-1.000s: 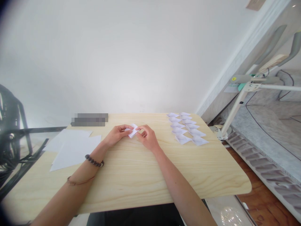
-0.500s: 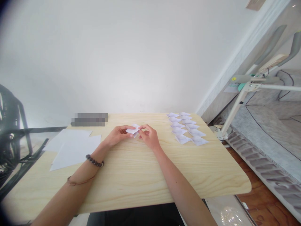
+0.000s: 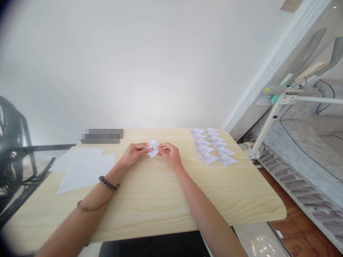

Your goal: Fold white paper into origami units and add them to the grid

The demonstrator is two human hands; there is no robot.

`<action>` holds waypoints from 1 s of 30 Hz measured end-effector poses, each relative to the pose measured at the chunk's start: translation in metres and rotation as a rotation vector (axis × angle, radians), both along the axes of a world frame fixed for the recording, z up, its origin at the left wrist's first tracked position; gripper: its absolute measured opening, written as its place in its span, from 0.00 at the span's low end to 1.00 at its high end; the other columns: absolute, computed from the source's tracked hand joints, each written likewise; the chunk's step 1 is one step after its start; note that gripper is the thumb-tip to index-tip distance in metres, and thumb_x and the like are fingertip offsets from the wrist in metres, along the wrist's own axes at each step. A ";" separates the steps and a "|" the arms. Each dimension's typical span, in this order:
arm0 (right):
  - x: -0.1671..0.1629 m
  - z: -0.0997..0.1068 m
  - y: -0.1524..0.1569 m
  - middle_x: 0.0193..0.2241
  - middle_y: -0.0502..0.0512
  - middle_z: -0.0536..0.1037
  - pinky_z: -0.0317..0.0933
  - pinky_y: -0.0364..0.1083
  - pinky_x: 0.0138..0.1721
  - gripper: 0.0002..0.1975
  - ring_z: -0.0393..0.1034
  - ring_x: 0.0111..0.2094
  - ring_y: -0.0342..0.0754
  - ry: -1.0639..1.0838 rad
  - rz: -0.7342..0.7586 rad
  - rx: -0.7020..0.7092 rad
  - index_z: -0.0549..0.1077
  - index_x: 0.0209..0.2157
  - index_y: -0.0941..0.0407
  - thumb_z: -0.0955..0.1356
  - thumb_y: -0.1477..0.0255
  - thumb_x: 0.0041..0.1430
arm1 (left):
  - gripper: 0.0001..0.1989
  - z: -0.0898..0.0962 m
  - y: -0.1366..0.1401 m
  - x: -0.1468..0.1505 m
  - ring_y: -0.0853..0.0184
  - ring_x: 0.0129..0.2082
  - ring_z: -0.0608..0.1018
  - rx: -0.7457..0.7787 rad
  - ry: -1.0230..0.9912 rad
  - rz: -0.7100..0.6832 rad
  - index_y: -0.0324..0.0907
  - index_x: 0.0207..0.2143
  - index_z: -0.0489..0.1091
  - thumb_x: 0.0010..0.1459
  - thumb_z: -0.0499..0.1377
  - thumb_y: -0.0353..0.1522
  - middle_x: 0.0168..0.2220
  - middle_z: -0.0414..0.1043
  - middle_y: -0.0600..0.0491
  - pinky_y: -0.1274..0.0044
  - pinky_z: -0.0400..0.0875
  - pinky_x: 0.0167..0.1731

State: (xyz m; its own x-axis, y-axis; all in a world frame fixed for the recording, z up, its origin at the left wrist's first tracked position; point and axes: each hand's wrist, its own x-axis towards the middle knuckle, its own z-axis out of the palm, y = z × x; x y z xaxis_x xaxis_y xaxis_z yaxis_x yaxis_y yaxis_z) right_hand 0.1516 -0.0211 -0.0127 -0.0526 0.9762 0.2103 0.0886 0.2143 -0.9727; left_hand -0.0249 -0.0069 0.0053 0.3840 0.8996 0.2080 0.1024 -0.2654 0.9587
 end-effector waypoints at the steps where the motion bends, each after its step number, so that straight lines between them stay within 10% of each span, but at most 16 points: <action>1: 0.000 0.001 0.000 0.24 0.52 0.76 0.67 0.45 0.30 0.13 0.73 0.27 0.48 -0.004 -0.011 0.012 0.71 0.28 0.57 0.67 0.61 0.47 | 0.13 0.000 0.000 0.000 0.64 0.35 0.74 -0.012 0.001 0.005 0.38 0.30 0.76 0.48 0.59 0.39 0.35 0.75 0.50 0.77 0.65 0.36; 30: -0.009 -0.004 0.001 0.25 0.51 0.74 0.66 0.44 0.28 0.13 0.70 0.25 0.45 0.003 -0.164 0.103 0.64 0.32 0.56 0.66 0.62 0.48 | 0.25 -0.005 0.002 0.010 0.63 0.32 0.77 -0.312 -0.291 0.074 0.36 0.44 0.67 0.42 0.65 0.36 0.32 0.76 0.48 0.68 0.71 0.37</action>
